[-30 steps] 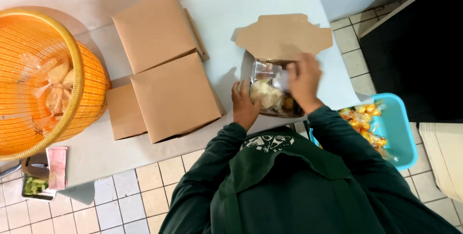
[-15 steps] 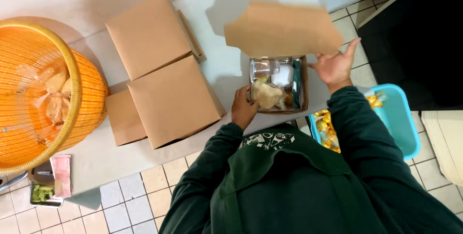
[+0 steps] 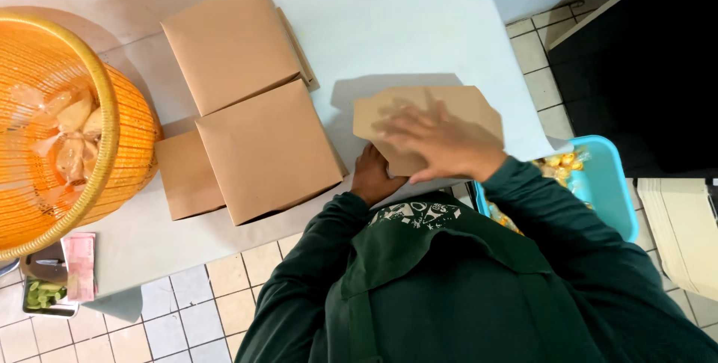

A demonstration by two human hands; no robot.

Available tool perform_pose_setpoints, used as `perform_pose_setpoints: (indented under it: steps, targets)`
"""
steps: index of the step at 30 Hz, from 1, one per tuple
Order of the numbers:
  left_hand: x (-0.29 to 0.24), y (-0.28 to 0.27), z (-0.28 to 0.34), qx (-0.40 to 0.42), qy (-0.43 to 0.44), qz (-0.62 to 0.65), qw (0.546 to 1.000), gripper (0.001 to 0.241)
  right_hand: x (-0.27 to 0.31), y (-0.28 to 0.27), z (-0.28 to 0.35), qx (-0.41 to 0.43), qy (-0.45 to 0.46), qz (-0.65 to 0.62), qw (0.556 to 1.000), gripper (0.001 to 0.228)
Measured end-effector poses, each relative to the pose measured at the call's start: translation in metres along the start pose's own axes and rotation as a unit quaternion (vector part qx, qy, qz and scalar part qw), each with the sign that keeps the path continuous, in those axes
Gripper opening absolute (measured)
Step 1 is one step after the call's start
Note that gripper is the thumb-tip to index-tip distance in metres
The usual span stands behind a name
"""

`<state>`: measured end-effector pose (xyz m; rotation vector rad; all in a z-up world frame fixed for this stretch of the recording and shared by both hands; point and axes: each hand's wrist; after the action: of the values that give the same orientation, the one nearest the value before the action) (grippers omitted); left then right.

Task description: Placing individually wrapped food items from a basket into cardboard boxes and closing them.

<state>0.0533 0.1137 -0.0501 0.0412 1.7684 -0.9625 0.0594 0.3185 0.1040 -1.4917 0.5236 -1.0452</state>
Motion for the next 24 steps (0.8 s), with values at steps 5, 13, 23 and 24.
perform_pose_setpoints:
  steps: [5, 13, 23, 24]
  targets:
    - [0.004, 0.000, 0.006, 0.072, -0.086, -0.140, 0.984, 0.078, 0.012, 0.012, -0.021, 0.090, -0.023, 0.105, 0.990, 0.075]
    - [0.014, 0.009, 0.017, 0.066, -0.022, -0.160, 0.985, 0.086, 0.005, 0.011, -0.017, -0.021, -0.016, 0.016, 1.000, 0.022]
    - [0.023, 0.001, 0.027, 0.059, 0.016, -0.168, 0.984, 0.067, 0.022, 0.051, -0.014, -0.055, -0.017, 0.147, 0.987, 0.020]
    - [0.030, 0.004, 0.030, 0.026, 0.038, -0.158, 0.986, 0.053, 0.024, 0.055, -0.014, 0.003, -0.008, 0.155, 0.988, 0.022]
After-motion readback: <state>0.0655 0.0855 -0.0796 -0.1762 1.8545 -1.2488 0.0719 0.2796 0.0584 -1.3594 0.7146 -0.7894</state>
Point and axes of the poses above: each hand's wrist, its own z-axis away from the middle knuckle, its own y-axis out of the palm, x = y × z, and after that the axes turned 1 degree about x, right-handed
